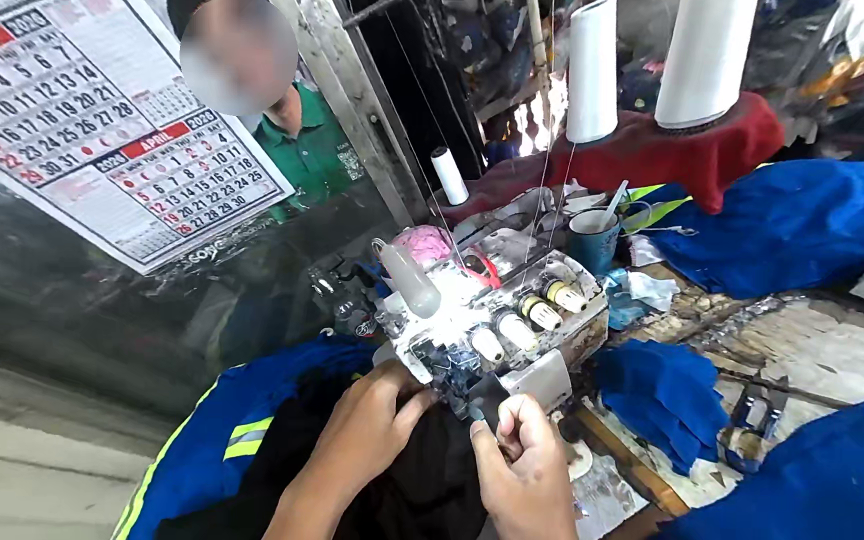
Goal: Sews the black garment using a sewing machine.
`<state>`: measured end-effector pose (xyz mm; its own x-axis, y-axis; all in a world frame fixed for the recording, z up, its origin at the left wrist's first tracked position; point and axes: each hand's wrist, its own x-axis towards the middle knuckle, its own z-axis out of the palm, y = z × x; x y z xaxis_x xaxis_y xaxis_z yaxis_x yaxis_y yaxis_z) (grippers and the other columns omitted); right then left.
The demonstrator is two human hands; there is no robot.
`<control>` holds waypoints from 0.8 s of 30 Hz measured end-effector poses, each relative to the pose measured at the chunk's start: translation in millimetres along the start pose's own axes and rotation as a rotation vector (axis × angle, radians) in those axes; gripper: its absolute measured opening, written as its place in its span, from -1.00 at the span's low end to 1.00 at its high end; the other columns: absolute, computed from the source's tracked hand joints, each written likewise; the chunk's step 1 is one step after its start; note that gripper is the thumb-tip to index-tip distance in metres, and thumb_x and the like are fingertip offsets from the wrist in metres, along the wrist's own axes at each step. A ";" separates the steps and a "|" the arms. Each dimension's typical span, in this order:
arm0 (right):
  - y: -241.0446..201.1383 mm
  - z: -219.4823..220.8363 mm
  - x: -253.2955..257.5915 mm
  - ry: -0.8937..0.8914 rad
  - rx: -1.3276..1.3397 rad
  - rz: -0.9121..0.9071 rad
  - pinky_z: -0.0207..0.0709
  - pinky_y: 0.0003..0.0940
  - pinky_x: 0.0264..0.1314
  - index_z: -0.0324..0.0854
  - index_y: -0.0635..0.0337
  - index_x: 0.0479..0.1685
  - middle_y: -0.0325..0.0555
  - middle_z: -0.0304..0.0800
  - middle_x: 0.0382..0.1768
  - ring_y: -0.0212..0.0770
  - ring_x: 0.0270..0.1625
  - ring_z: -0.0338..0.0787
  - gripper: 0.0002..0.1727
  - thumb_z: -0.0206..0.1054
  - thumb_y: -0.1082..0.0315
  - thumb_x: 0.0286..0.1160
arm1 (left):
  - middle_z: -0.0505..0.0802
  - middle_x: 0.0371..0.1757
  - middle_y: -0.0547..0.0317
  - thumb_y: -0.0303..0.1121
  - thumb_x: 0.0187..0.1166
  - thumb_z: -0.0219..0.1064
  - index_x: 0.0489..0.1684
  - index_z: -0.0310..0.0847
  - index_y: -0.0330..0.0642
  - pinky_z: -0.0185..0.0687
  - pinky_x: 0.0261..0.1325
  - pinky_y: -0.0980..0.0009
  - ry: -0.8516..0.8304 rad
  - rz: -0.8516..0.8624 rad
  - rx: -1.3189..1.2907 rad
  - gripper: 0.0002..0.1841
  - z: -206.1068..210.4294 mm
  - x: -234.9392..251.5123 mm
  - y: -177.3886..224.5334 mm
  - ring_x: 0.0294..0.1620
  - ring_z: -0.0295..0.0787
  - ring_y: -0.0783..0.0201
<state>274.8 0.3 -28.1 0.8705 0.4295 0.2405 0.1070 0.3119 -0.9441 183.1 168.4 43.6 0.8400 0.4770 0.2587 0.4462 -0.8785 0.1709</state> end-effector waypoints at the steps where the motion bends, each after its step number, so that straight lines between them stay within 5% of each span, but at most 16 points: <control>1: 2.5 3.1 1.4 0.014 0.005 -0.010 0.29 -0.53 -0.66 0.47 0.04 -0.47 -0.33 0.45 -0.61 -0.43 -0.65 0.41 -0.83 0.40 0.41 0.32 | 0.84 -0.19 0.42 0.11 0.57 0.28 -0.19 0.80 0.16 0.81 -0.03 0.15 0.041 0.002 0.052 -0.69 3.4 3.8 -0.2 -0.13 0.82 0.41; 4: 6.9 9.3 2.9 0.036 0.017 -0.028 0.26 -0.55 -0.69 0.46 0.05 -0.51 -0.34 0.43 -0.64 -0.44 -0.68 0.39 -0.81 0.38 0.42 0.34 | 0.86 0.00 0.30 0.12 0.51 0.29 -0.01 0.79 0.14 0.79 0.04 0.00 0.105 -0.001 0.127 -0.64 10.0 9.8 -3.9 0.03 0.84 0.28; 10: 6.0 6.3 0.5 0.023 0.029 -0.026 0.29 -0.55 -0.65 0.49 0.06 -0.45 -0.34 0.46 -0.61 -0.44 -0.64 0.42 -0.84 0.40 0.41 0.33 | 0.79 0.14 0.15 0.52 0.37 0.17 -0.01 0.79 0.10 0.69 0.21 -0.04 0.106 -0.030 0.208 -0.30 4.8 7.5 -18.8 0.27 0.72 0.12; 13: 8.4 8.2 1.6 0.013 0.030 -0.008 0.29 -0.52 -0.68 0.50 0.05 -0.43 -0.35 0.46 -0.63 -0.43 -0.67 0.42 -0.86 0.40 0.39 0.33 | 0.73 0.33 0.01 0.41 0.34 0.28 0.25 0.72 0.01 0.63 0.34 -0.12 0.057 -0.110 0.254 -0.27 1.7 13.9 -13.9 0.39 0.67 0.00; 18: 13.8 7.6 2.9 0.004 0.097 -0.024 0.37 -0.51 -0.64 0.52 0.09 -0.39 -0.30 0.50 -0.59 -0.40 -0.62 0.48 -0.86 0.42 0.38 0.37 | 0.77 0.32 0.00 0.41 0.39 0.26 0.31 0.71 0.04 0.64 0.29 -0.15 0.026 -0.144 0.365 -0.28 -1.4 19.0 -1.5 0.31 0.74 -0.05; 21: 14.0 -7.5 2.3 -0.103 0.191 0.028 0.34 -0.47 -0.61 0.58 0.20 -0.21 -0.23 0.47 -0.59 -0.34 -0.62 0.44 -0.86 0.41 0.33 0.51 | 0.77 0.15 -0.03 0.39 0.45 0.26 0.21 0.74 -0.04 0.61 0.26 -0.17 0.018 -0.176 0.340 -0.31 -15.9 5.7 16.2 0.20 0.73 -0.08; 24: 4.3 -43.2 5.8 -0.315 0.176 0.056 0.51 -0.39 -0.56 0.60 0.21 0.03 -0.14 0.66 -0.39 -0.28 -0.52 0.60 -0.80 0.31 0.26 0.66 | 0.81 0.04 0.12 0.11 0.67 0.21 0.06 0.78 -0.01 0.72 0.19 0.00 0.244 -0.022 0.137 -0.57 -27.0 -47.3 45.5 0.12 0.76 0.13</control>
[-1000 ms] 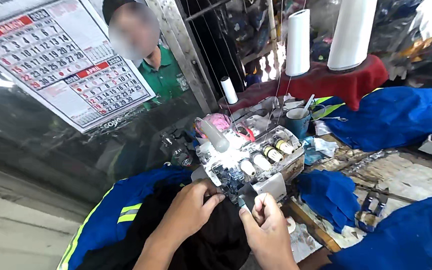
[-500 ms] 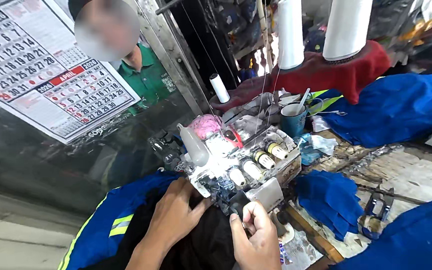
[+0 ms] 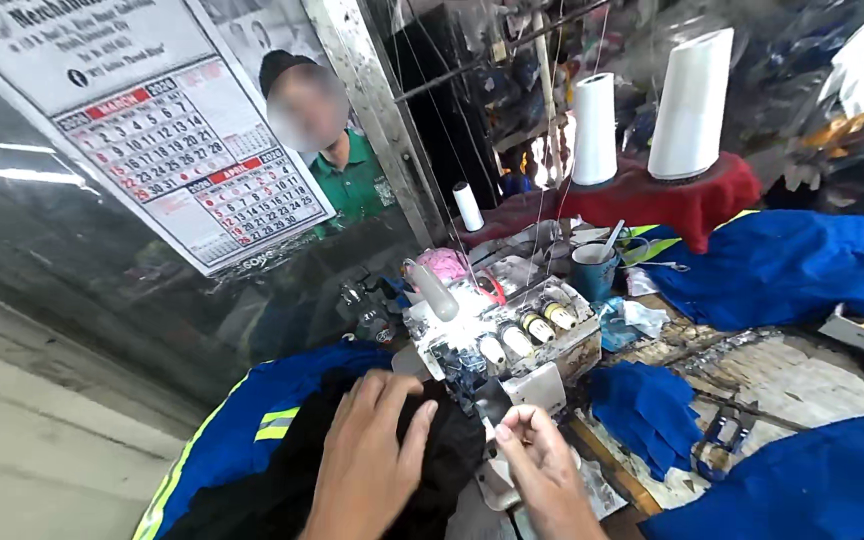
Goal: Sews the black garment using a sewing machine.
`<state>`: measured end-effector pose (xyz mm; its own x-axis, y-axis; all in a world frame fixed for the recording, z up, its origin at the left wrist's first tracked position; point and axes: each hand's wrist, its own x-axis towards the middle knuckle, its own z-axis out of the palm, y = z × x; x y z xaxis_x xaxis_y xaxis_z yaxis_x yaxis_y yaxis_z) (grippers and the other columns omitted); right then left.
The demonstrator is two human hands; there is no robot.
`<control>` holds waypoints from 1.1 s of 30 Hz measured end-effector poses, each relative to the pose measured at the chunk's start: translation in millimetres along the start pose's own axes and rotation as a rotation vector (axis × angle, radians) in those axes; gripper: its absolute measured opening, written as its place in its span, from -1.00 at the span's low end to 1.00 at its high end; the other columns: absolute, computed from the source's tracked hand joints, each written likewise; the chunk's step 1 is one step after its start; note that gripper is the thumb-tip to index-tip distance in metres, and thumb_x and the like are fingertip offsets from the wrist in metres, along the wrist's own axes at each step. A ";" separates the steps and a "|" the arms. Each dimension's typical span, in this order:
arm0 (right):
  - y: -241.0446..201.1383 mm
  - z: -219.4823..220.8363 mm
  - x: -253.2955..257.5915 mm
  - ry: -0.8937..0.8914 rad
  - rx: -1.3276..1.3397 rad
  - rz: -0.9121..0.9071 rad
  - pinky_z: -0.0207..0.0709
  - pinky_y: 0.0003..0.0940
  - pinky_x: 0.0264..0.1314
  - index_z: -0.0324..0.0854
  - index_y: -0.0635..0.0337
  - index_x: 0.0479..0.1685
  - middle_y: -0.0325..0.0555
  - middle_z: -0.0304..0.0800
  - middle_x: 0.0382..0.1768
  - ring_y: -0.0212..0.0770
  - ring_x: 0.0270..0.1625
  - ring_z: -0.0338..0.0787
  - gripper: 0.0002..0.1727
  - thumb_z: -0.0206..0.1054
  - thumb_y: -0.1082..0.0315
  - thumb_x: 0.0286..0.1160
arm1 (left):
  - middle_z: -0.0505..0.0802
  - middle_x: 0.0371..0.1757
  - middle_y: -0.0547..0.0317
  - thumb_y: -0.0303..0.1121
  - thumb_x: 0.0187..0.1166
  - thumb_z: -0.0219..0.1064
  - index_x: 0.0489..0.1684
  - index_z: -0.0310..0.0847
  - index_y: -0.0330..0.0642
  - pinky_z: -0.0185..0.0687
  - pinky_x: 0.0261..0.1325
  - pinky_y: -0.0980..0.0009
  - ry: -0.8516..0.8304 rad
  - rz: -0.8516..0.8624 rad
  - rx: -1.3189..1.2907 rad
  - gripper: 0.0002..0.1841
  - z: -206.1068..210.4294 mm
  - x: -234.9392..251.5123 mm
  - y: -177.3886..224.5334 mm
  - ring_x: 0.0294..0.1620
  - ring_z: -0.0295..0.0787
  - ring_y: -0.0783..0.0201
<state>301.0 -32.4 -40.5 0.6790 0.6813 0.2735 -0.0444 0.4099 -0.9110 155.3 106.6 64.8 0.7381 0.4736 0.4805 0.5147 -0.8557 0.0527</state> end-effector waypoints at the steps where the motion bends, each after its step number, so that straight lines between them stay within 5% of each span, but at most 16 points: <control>1: -5.0 -10.4 -1.0 -0.043 -0.054 -0.005 0.56 -0.39 -0.51 0.62 0.18 0.02 -0.16 0.70 -0.34 -0.28 -0.47 0.64 -0.81 0.30 0.25 0.67 | 0.83 0.00 0.13 0.02 0.68 0.23 -0.01 0.80 -0.03 0.77 0.11 0.09 0.074 0.022 -0.105 -0.64 -0.8 -18.6 9.1 0.06 0.79 0.18; 4: -12.4 -32.5 3.5 -0.177 -0.301 -0.111 0.64 -0.44 -0.42 0.72 0.05 0.02 -0.28 0.77 -0.26 -0.35 -0.38 0.71 -0.82 0.33 0.19 0.64 | 0.85 0.05 0.31 -0.04 0.67 0.31 -0.02 0.83 0.09 0.74 0.20 0.25 0.140 0.020 -0.282 -0.74 13.7 -51.7 7.2 0.17 0.76 0.35; 9: -44.3 -38.4 23.9 -0.443 -0.741 -0.302 0.71 -0.43 -0.32 0.78 -0.27 0.17 -0.35 0.78 -0.03 -0.46 -0.30 0.73 -0.73 0.36 0.18 0.54 | 0.88 -0.03 0.16 -0.16 0.72 0.28 -0.11 0.83 -0.12 0.80 0.09 0.33 0.271 -0.097 -0.413 -0.73 -25.1 -84.6 19.0 0.05 0.82 0.30; 12: -49.9 -26.3 34.0 -0.587 -0.890 -0.326 0.75 -0.28 -0.18 0.75 -0.33 0.20 -0.26 0.68 0.17 -0.39 -0.19 0.74 -0.65 0.38 0.23 0.45 | 0.86 0.06 0.31 -0.15 0.61 0.39 -0.07 0.86 0.10 0.73 0.28 0.31 0.200 0.002 -0.307 -0.83 2.8 -95.0 12.2 0.23 0.74 0.33; 15: -50.8 -19.6 40.9 -0.602 -0.937 -0.371 0.73 -0.28 -0.16 0.76 -0.25 0.08 -0.31 0.70 0.17 -0.39 -0.16 0.74 -0.79 0.32 0.16 0.55 | 0.84 0.08 0.43 -0.08 0.62 0.36 -0.06 0.88 0.25 0.68 0.28 0.36 0.235 0.012 -0.246 -0.83 20.4 -86.8 -7.0 0.25 0.71 0.38; 22: -50.6 -14.5 51.7 -0.549 -0.903 -0.409 0.72 -0.39 0.06 0.78 -0.12 0.13 -0.37 0.80 -0.02 -0.46 -0.06 0.77 -0.70 0.13 0.11 0.76 | 0.87 -0.08 0.49 -0.03 0.72 0.23 0.01 0.80 0.17 0.80 0.11 0.31 0.071 -0.086 -0.303 -0.76 -3.8 -32.4 -24.1 -0.02 0.81 0.51; 26: -51.6 -12.0 51.9 -0.520 -0.896 -0.376 0.71 -0.37 0.10 0.78 -0.13 0.12 -0.37 0.83 -0.02 -0.45 -0.04 0.79 -0.71 0.16 0.11 0.73 | 0.85 -0.13 0.39 -0.05 0.65 0.33 -0.06 0.85 0.08 0.81 -0.04 0.43 0.305 -0.071 -0.253 -0.76 -0.7 -39.6 -13.4 -0.11 0.80 0.48; 31: -46.4 -15.3 50.5 -0.545 -0.859 -0.376 0.69 -0.43 0.00 0.78 -0.12 0.13 -0.38 0.80 -0.04 -0.47 -0.12 0.74 -0.72 0.18 0.09 0.73 | 0.85 0.05 0.40 -0.10 0.61 0.40 -0.01 0.88 0.18 0.69 0.27 0.38 0.305 0.035 -0.228 -0.81 25.5 -55.7 -6.4 0.21 0.73 0.39; 33: -49.8 -18.2 47.6 -0.532 -0.857 -0.343 0.72 -0.42 0.02 0.73 -0.16 0.24 -0.39 0.79 0.06 -0.47 -0.07 0.76 -0.70 0.22 0.09 0.70 | 0.84 0.03 0.43 -0.08 0.62 0.38 -0.05 0.89 0.22 0.69 0.25 0.38 0.294 0.015 -0.217 -0.82 31.9 -48.5 -12.2 0.19 0.72 0.41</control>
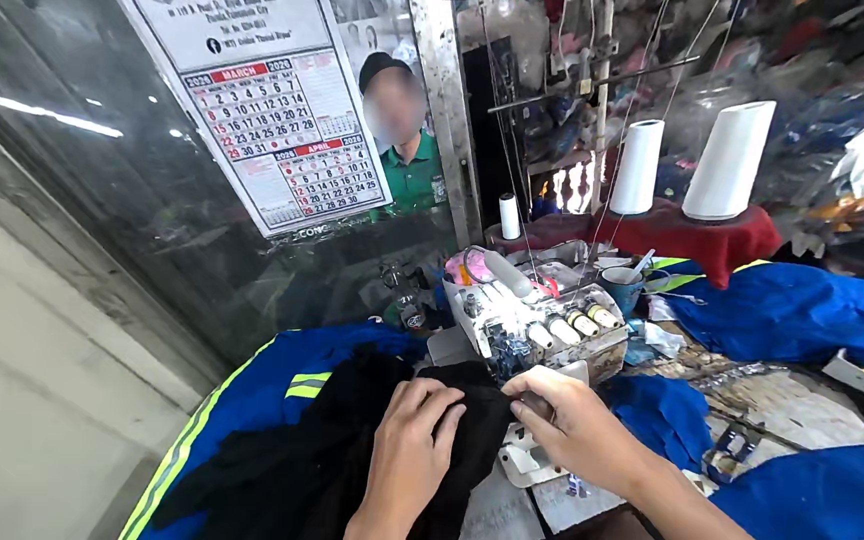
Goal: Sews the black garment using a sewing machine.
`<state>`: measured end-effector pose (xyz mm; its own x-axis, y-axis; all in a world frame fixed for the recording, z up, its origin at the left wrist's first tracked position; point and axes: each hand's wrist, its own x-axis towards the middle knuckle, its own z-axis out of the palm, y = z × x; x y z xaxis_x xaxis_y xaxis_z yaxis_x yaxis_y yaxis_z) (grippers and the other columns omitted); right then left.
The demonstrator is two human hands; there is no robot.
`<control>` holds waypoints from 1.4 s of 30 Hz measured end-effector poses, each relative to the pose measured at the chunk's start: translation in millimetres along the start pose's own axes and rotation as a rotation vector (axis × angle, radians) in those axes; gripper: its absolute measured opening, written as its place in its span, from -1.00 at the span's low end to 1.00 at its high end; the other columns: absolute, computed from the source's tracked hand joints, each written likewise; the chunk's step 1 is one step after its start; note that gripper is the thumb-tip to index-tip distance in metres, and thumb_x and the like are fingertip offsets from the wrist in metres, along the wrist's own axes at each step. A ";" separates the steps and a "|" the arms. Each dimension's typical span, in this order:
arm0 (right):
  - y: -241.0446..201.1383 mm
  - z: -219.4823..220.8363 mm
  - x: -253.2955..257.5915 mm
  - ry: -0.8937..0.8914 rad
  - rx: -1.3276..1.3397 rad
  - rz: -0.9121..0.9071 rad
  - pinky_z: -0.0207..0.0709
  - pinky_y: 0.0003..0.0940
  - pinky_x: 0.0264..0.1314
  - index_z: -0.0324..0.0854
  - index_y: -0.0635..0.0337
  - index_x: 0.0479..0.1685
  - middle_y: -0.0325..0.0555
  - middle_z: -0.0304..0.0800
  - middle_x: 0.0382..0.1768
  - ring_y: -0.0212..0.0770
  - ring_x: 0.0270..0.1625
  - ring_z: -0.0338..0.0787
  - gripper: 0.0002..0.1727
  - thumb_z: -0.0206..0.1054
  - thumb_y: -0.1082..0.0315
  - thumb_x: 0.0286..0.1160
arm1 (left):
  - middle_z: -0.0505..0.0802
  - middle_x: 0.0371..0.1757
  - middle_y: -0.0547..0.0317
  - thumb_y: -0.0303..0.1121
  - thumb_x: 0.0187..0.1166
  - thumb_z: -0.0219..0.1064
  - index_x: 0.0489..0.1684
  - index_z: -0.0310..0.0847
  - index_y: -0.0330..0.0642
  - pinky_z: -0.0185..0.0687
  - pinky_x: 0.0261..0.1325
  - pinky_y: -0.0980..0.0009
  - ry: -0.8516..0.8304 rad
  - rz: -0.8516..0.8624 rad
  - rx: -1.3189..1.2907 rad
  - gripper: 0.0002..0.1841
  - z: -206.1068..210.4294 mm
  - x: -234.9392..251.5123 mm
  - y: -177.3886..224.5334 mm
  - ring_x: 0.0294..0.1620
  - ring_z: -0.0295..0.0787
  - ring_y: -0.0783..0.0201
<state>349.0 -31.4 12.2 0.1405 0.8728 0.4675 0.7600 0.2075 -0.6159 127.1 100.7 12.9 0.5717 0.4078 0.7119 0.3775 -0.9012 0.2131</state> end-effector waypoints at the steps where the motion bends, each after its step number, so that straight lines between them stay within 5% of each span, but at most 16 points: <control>1: -2.4 -2.6 -5.2 0.008 0.011 0.031 0.75 -0.40 -0.01 0.68 -0.17 0.33 -0.37 0.78 0.17 -0.46 -0.06 0.78 -0.66 0.25 0.09 0.67 | 0.84 0.01 0.46 -0.08 0.63 0.36 -0.09 0.89 0.23 0.68 0.24 0.38 -0.021 -0.021 -0.006 -0.82 -3.0 5.0 -0.9 0.17 0.72 0.42; 4: -14.4 3.1 -35.6 0.103 0.132 0.057 0.77 -0.37 -0.32 0.66 -0.02 0.31 -0.20 0.75 0.17 -0.39 -0.28 0.78 -0.65 0.35 0.15 0.61 | 0.86 -0.03 0.51 -0.02 0.69 0.24 -0.09 0.82 0.21 0.74 0.20 0.35 -0.204 -0.078 -0.016 -0.77 -24.1 22.0 -1.1 0.11 0.76 0.48; 7: -20.9 23.0 -63.1 0.060 0.258 0.042 0.77 -0.38 -0.36 0.70 0.00 0.25 -0.15 0.74 0.16 -0.36 -0.29 0.78 -0.69 0.38 0.19 0.61 | 0.85 0.08 0.49 0.00 0.72 0.20 0.06 0.81 0.25 0.69 0.30 0.20 -0.392 0.008 0.089 -0.73 -29.0 33.1 -3.7 0.21 0.74 0.38; 10: -23.5 35.1 -71.8 0.029 0.307 0.047 0.78 -0.38 -0.36 0.73 -0.02 0.26 -0.12 0.72 0.13 -0.36 -0.33 0.78 -0.70 0.39 0.20 0.62 | 0.85 0.05 0.52 -0.01 0.73 0.18 -0.04 0.83 0.27 0.67 0.28 0.27 -0.358 0.079 0.117 -0.74 -23.1 33.3 -7.4 0.21 0.72 0.41; 13: -30.2 43.4 -76.6 -0.032 0.332 0.045 0.81 -0.32 -0.26 0.74 -0.03 0.29 -0.09 0.74 0.20 -0.30 -0.23 0.82 -0.67 0.39 0.16 0.63 | 0.85 -0.05 0.46 -0.10 0.68 0.14 -0.12 0.79 0.13 0.71 0.16 0.36 -0.331 0.016 -0.004 -0.74 -37.2 37.4 4.0 0.07 0.74 0.47; 17: -46.2 71.3 -69.9 -0.238 0.333 0.012 0.79 0.00 0.18 0.58 -0.02 0.57 0.07 0.53 0.57 -0.05 0.23 0.82 -0.44 0.43 0.13 0.56 | 0.68 -0.35 0.36 -0.17 0.68 -0.01 -0.07 0.62 0.02 0.62 -0.28 0.37 -0.409 -0.033 -0.046 -0.74 -48.7 58.8 37.1 -0.34 0.63 0.41; 21: -61.8 81.6 -57.7 -0.308 0.363 0.028 0.75 0.05 0.31 0.41 0.05 0.72 0.15 0.38 0.67 0.04 0.31 0.80 -0.26 0.48 0.12 0.51 | 0.83 -0.04 0.41 0.01 0.66 0.24 0.12 0.67 0.14 0.78 0.06 0.29 -0.503 0.026 0.041 -0.71 -51.1 72.7 37.3 -0.02 0.79 0.42; 25: -59.1 84.8 -59.9 -0.326 0.335 0.051 0.71 0.11 0.32 0.37 0.03 0.74 0.15 0.34 0.70 0.06 0.39 0.74 -0.19 0.53 0.07 0.44 | 0.80 -0.17 0.52 0.11 0.61 0.19 -0.12 0.79 0.30 0.76 -0.10 0.27 -0.441 -0.025 0.120 -0.71 -54.3 69.4 31.0 -0.12 0.77 0.47; 30: -87.7 88.2 -46.4 -0.416 0.350 0.037 0.50 0.19 0.54 0.19 0.12 0.82 0.24 0.22 0.76 0.14 0.67 0.48 -0.03 0.48 -0.08 0.40 | 0.78 -0.10 0.21 -0.02 0.72 0.04 -0.03 0.72 0.03 0.71 -0.02 0.03 -0.588 -0.204 0.095 -0.65 -50.1 71.0 86.5 -0.06 0.77 0.20; 32: -103.4 100.1 -36.3 -0.290 0.413 -0.042 0.47 0.21 0.53 0.58 0.29 0.44 0.27 0.67 0.41 0.14 0.48 0.67 -0.31 0.37 -0.08 0.50 | 0.79 -0.11 0.17 -0.06 0.78 -0.03 0.03 0.66 -0.02 0.69 0.03 0.03 -0.669 -0.211 0.127 -0.64 -38.5 71.4 104.8 -0.04 0.77 0.16; 34: -103.4 112.9 -29.0 -0.172 0.439 -0.077 0.53 0.18 0.44 0.77 0.29 0.12 0.17 0.86 0.10 0.07 0.28 0.79 -0.53 0.34 0.05 0.51 | 0.78 -0.12 0.23 -0.06 0.78 0.01 -0.01 0.66 0.02 0.69 0.07 0.10 -0.682 -0.166 0.163 -0.67 -28.9 67.4 99.8 -0.03 0.76 0.21; 36: -80.5 116.7 -36.1 -0.139 0.440 -0.089 0.56 0.04 0.54 0.70 0.18 0.34 0.07 0.79 0.30 -0.06 0.41 0.74 -0.53 0.39 0.10 0.55 | 0.80 -0.13 0.27 -0.03 0.68 0.18 -0.05 0.76 0.06 0.73 0.08 0.13 -0.617 -0.121 0.114 -0.71 -32.1 56.3 77.0 -0.04 0.77 0.25; 38: -51.0 95.2 -59.2 -0.098 0.416 -0.012 0.76 -0.10 0.32 0.68 0.04 0.43 -0.05 0.76 0.34 -0.18 0.26 0.83 -0.53 0.44 0.22 0.53 | 0.80 -0.18 0.38 0.00 0.56 0.36 -0.10 0.80 0.14 0.76 -0.02 0.30 -0.486 -0.089 0.026 -0.77 -38.4 37.1 56.0 -0.12 0.76 0.39; 40: -22.5 65.7 -77.4 0.025 0.352 0.094 0.84 -0.24 -0.12 0.77 -0.01 0.24 -0.21 0.88 0.08 -0.32 -0.13 0.88 -0.69 0.41 0.22 0.57 | 0.80 -0.19 0.44 -0.02 0.54 0.42 -0.11 0.83 0.16 0.76 -0.06 0.45 -0.385 -0.110 -0.067 -0.80 -34.9 19.2 51.5 -0.14 0.75 0.49; 42: -8.4 41.6 -76.8 0.150 0.247 0.109 0.74 -0.40 -0.34 0.81 -0.08 0.07 -0.30 0.82 -0.11 -0.43 -0.33 0.76 -0.78 0.39 0.14 0.59 | 0.78 -0.20 0.49 -0.03 0.57 0.39 -0.15 0.85 0.22 0.75 -0.11 0.51 -0.303 -0.116 -0.107 -0.83 -22.8 7.4 56.7 -0.15 0.73 0.55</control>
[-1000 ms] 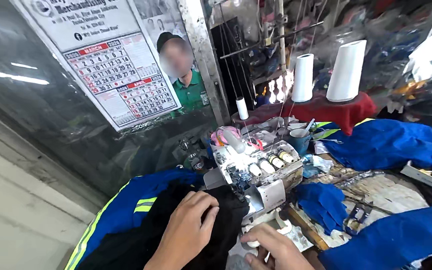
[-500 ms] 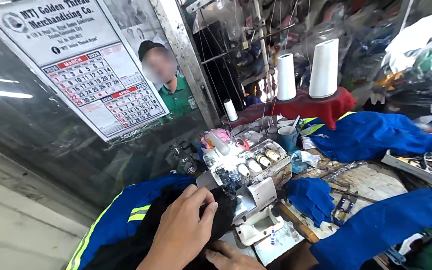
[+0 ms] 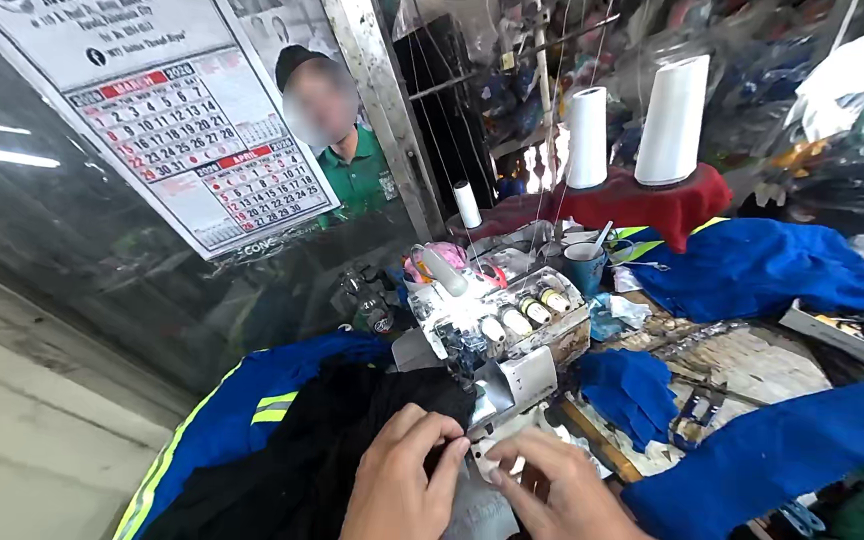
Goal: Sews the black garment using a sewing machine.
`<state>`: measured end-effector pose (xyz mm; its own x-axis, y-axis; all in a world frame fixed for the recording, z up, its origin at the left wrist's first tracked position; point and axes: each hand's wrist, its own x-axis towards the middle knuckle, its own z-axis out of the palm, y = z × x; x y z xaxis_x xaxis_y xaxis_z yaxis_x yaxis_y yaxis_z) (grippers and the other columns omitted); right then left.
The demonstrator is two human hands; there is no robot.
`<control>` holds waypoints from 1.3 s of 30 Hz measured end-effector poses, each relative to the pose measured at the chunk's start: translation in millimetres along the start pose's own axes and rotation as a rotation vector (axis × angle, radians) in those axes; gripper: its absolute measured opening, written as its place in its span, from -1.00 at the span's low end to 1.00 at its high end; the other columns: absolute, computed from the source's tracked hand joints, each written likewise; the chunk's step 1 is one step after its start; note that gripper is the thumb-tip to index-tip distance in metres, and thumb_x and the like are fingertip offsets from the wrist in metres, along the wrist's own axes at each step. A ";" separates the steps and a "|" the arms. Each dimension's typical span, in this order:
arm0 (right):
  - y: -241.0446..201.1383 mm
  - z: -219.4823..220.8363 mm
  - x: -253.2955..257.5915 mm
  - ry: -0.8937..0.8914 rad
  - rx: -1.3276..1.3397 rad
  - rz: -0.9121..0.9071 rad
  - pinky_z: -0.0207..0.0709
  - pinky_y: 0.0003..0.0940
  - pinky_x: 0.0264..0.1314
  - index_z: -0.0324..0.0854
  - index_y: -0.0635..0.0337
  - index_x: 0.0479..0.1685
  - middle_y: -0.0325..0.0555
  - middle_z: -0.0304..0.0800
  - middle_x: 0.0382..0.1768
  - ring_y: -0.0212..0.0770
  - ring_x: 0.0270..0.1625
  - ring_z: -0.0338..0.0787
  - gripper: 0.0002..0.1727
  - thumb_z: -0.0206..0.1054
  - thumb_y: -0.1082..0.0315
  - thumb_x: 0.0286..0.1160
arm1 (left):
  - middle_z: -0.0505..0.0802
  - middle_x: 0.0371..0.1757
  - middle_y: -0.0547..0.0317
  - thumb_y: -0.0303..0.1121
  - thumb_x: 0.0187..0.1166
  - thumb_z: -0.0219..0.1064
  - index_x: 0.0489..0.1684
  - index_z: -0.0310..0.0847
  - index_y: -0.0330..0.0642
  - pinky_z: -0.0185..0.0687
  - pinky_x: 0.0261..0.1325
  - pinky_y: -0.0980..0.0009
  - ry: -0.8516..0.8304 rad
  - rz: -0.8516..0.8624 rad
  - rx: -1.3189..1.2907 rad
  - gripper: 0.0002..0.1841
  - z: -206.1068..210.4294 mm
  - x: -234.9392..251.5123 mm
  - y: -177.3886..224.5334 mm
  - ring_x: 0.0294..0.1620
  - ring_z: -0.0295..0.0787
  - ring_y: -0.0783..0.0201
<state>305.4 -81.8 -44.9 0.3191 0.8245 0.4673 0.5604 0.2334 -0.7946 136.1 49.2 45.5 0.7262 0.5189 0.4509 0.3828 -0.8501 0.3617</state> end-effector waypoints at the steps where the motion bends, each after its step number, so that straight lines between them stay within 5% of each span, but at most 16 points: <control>1: -0.2 -7.5 9.4 0.046 -0.045 -0.035 0.69 -0.45 -0.40 0.81 -0.13 0.05 -0.31 0.78 -0.14 -0.46 -0.37 0.71 -0.79 0.39 0.12 0.59 | 0.75 -0.19 0.48 -0.03 0.59 0.36 -0.16 0.85 0.24 0.74 -0.15 0.51 0.027 0.012 0.003 -0.83 5.3 0.6 2.3 -0.16 0.71 0.55; 7: -1.7 -8.8 65.0 0.000 -0.207 -0.107 0.66 -0.34 -0.27 0.78 -0.25 0.13 -0.29 0.71 -0.13 -0.39 -0.28 0.69 -0.75 0.36 0.10 0.54 | 0.74 -0.17 0.43 -0.02 0.72 0.21 -0.09 0.79 0.19 0.71 -0.11 0.44 -0.025 0.071 0.062 -0.76 -7.4 13.4 8.5 -0.13 0.70 0.47; 12: 6.2 -15.5 70.4 -0.012 -0.242 -0.170 0.66 -0.40 -0.26 0.84 -0.27 -0.01 -0.34 0.72 -0.13 -0.46 -0.25 0.69 -0.80 0.30 0.06 0.64 | 0.78 -0.05 0.38 0.01 0.58 0.39 0.08 0.77 0.13 0.76 -0.02 0.43 -0.015 0.080 0.022 -0.71 -23.5 6.9 -21.6 -0.05 0.74 0.46; 15: 7.7 -19.6 69.9 -0.035 -0.274 -0.202 0.66 -0.46 -0.24 0.84 -0.32 0.00 -0.40 0.72 -0.10 -0.51 -0.22 0.69 -0.80 0.29 0.06 0.65 | 0.78 0.06 0.28 0.01 0.52 0.46 0.12 0.78 0.11 0.75 0.15 0.36 0.105 0.108 0.074 -0.67 -23.9 -11.1 -41.3 0.12 0.73 0.38; 21: 4.4 -22.9 74.6 -0.026 -0.299 -0.247 0.61 -0.52 -0.29 0.86 -0.33 -0.01 -0.41 0.71 -0.12 -0.54 -0.26 0.65 -0.79 0.29 0.07 0.64 | 0.81 -0.09 0.09 -0.19 0.58 0.47 -0.07 0.83 -0.10 0.72 0.06 0.39 0.389 0.168 0.042 -0.80 -21.9 -37.0 -34.3 0.01 0.76 0.28; 29: 1.7 -24.4 75.9 -0.035 -0.320 -0.234 0.60 -0.56 -0.33 0.86 -0.34 0.00 -0.43 0.73 -0.07 -0.57 -0.32 0.64 -0.77 0.27 0.06 0.66 | 0.81 -0.11 0.29 -0.22 0.49 0.53 -0.10 0.91 0.13 0.69 0.12 0.36 0.406 0.207 0.114 -0.87 0.7 -37.8 -49.9 0.06 0.73 0.32; 36: -6.7 -26.8 76.0 -0.079 -0.332 -0.194 0.67 -0.41 -0.27 0.75 -0.27 0.22 -0.36 0.74 -0.04 -0.46 -0.29 0.68 -0.71 0.29 0.10 0.62 | 0.84 -0.05 0.31 -0.22 0.61 0.32 -0.15 0.84 0.08 0.67 0.24 0.27 0.351 0.256 0.093 -0.85 -3.2 -31.7 -45.4 0.18 0.73 0.27; 39: -11.1 -24.9 74.2 -0.105 -0.289 -0.192 0.67 -0.33 -0.29 0.74 -0.22 0.16 -0.27 0.71 -0.03 -0.39 -0.30 0.68 -0.76 0.31 0.11 0.62 | 0.85 0.00 0.28 -0.23 0.72 0.14 -0.07 0.69 -0.01 0.66 0.26 0.27 0.230 0.257 0.065 -0.81 -12.0 -26.3 -35.5 0.20 0.73 0.28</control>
<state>341.8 -36.0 8.2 0.1157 0.8318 0.5429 0.7999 0.2460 -0.5474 96.5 66.7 30.6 0.6587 0.2873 0.6954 0.2449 -0.9558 0.1628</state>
